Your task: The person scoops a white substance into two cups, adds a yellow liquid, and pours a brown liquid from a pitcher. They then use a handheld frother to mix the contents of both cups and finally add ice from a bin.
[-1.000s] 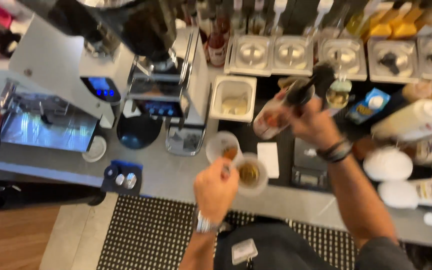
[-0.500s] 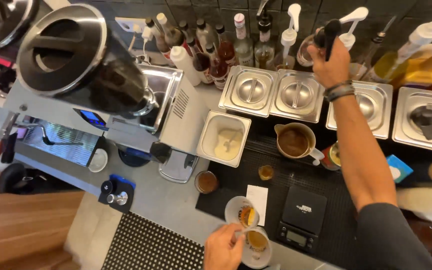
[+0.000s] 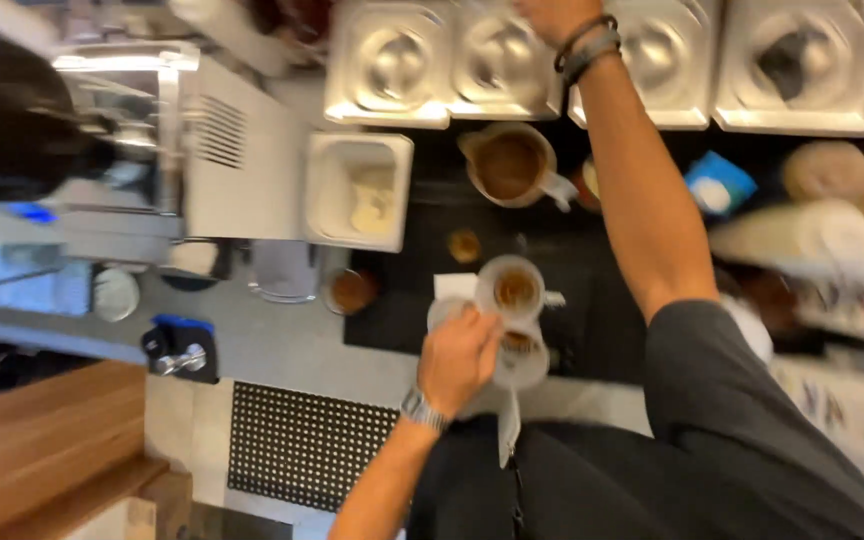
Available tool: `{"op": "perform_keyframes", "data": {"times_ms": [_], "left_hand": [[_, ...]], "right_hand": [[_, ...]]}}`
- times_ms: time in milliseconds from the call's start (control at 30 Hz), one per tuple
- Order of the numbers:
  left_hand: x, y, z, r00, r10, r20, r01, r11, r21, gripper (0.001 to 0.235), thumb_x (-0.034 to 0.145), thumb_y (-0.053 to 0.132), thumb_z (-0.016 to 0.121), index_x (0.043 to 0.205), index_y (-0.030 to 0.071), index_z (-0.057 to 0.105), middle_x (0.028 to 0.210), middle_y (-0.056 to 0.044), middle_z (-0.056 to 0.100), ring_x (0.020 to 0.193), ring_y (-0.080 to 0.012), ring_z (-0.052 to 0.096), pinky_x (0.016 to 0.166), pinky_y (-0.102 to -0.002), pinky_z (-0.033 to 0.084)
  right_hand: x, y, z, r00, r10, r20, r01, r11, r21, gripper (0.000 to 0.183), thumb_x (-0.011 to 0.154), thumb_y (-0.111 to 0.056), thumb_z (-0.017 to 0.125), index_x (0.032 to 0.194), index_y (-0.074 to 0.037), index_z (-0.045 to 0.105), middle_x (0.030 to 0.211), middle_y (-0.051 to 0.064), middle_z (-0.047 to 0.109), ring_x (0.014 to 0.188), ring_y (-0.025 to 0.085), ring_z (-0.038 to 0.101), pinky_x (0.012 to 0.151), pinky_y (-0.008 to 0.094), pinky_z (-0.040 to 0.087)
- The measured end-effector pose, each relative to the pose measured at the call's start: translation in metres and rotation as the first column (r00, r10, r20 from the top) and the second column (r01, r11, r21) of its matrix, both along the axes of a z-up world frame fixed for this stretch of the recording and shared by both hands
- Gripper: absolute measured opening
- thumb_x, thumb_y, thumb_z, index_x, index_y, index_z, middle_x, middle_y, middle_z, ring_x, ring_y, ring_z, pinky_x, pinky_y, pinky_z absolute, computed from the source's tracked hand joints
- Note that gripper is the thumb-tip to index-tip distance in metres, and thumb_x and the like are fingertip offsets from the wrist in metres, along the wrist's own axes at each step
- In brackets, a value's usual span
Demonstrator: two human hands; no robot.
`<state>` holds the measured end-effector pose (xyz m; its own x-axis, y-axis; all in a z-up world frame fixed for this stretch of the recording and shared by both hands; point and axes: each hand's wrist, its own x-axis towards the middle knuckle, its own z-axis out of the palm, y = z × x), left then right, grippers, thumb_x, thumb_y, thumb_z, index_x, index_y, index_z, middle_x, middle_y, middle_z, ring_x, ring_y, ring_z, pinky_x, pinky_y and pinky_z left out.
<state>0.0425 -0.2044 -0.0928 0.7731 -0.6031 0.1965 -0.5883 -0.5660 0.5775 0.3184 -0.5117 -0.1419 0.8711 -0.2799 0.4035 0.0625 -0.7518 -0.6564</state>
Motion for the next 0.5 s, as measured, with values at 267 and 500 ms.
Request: {"op": "perform_keyframes", "data": {"times_ms": [267, 500], "left_hand": [[-0.001, -0.062, -0.072, 0.949, -0.168, 0.267, 0.153, 0.985, 0.077, 0.006, 0.087, 0.023, 0.057, 0.085, 0.018, 0.057, 0.069, -0.001, 0.052, 0.067, -0.0220, 0.060, 0.060, -0.032, 0.050], [-0.011, -0.083, -0.082, 0.892, -0.309, 0.331, 0.210, 0.930, 0.303, 0.009, 0.076, 0.010, 0.062, 0.084, 0.010, 0.057, 0.062, -0.006, 0.057, 0.057, -0.0252, 0.062, 0.053, -0.033, 0.050]], "right_hand": [[-0.322, 0.051, 0.088, 0.961, -0.165, -0.221, 0.189, 0.978, 0.092, 0.038, 0.111, -0.022, 0.054, 0.078, -0.004, 0.061, 0.067, 0.019, 0.059, 0.073, 0.042, 0.060, 0.070, 0.047, 0.045], [-0.451, 0.115, -0.067, 0.624, -0.182, -0.760, 0.465, 0.868, 0.174, 0.023, 0.091, -0.037, 0.060, 0.104, -0.019, 0.064, 0.068, 0.006, 0.070, 0.076, 0.029, 0.071, 0.069, 0.043, 0.054]]}}
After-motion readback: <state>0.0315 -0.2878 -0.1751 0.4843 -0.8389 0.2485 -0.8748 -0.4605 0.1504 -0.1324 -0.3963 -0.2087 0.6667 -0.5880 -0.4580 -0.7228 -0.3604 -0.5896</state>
